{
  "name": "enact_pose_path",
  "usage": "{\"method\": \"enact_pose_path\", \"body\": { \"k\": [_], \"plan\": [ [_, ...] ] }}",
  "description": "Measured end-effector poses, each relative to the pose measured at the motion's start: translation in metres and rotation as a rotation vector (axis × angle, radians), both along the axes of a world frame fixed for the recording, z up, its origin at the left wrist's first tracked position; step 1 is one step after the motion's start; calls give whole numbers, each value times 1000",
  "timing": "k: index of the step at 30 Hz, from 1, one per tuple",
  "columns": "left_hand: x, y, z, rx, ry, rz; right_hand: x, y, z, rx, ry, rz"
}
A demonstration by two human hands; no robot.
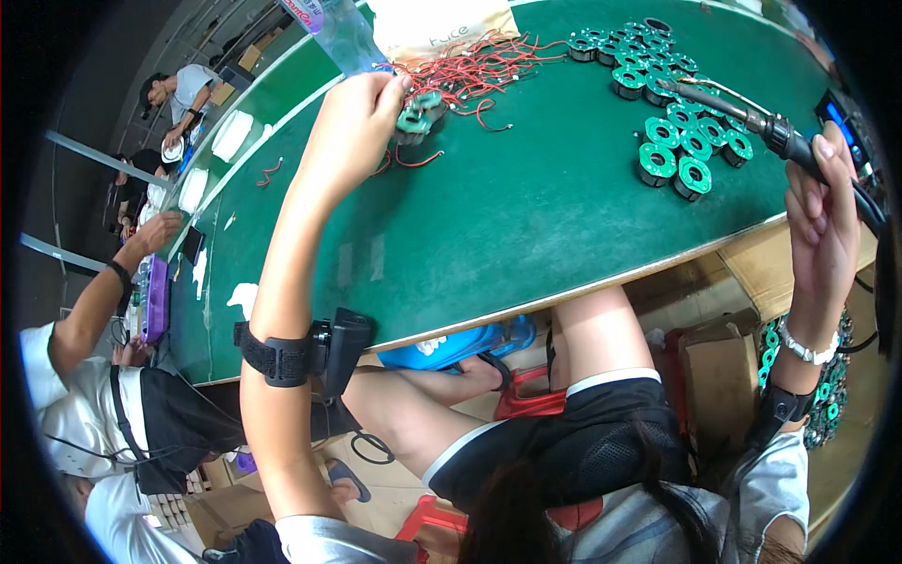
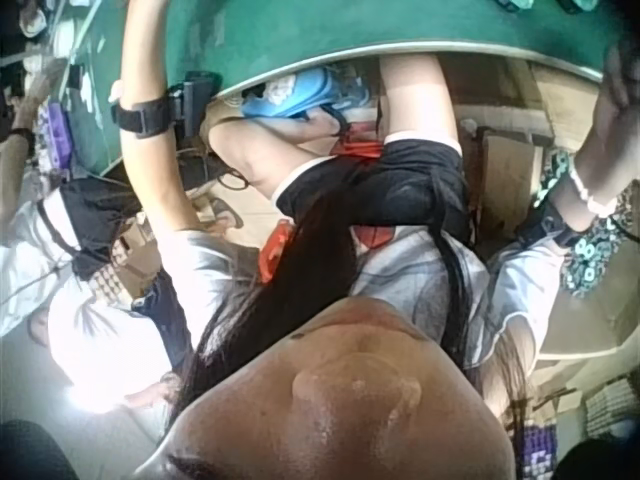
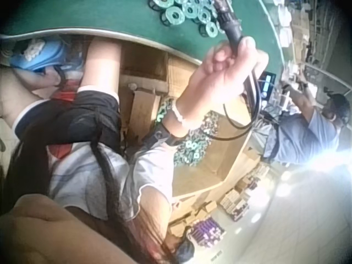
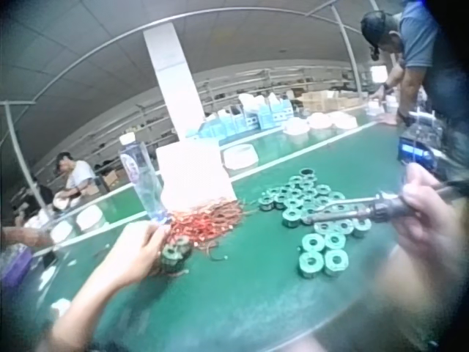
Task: Soldering wires onto small circular green circuit boards at an assembly workstation.
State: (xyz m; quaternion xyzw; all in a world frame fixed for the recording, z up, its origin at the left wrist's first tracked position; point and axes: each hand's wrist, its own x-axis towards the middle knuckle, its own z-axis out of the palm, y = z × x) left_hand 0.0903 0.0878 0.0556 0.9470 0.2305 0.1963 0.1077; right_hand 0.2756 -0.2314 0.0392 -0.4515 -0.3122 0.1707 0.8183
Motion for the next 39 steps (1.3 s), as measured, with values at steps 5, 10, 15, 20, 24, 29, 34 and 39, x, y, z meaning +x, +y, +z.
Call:
{"method": "enact_pose_path", "body": {
  "k": [5, 10, 15, 20, 24, 29, 34, 39],
  "plan": [
    [10, -24, 7, -35, -178, -145, 0, 1, -2, -14, 27, -36],
    [22, -45, -7, -118, -20, -369, 3, 0, -4, -49, 35, -16],
    [24, -54, -8, -232, 73, -436, -8, 9, -6, -141, -30, -110],
    [17, -55, -12, -237, -23, -413, -27, 30, -6, -246, -72, -66],
    [17, -52, -11, -253, -6, -449, -32, 37, -6, -234, -114, -21],
    [19, -52, -10, -236, -76, -495, -34, 45, -7, -290, -120, -13],
    [16, -52, -12, -212, -120, -468, -35, 55, -13, -290, -144, 4],
    [17, -52, -12, -198, -104, -470, -35, 58, -14, -291, -134, -13]
  ]
}}
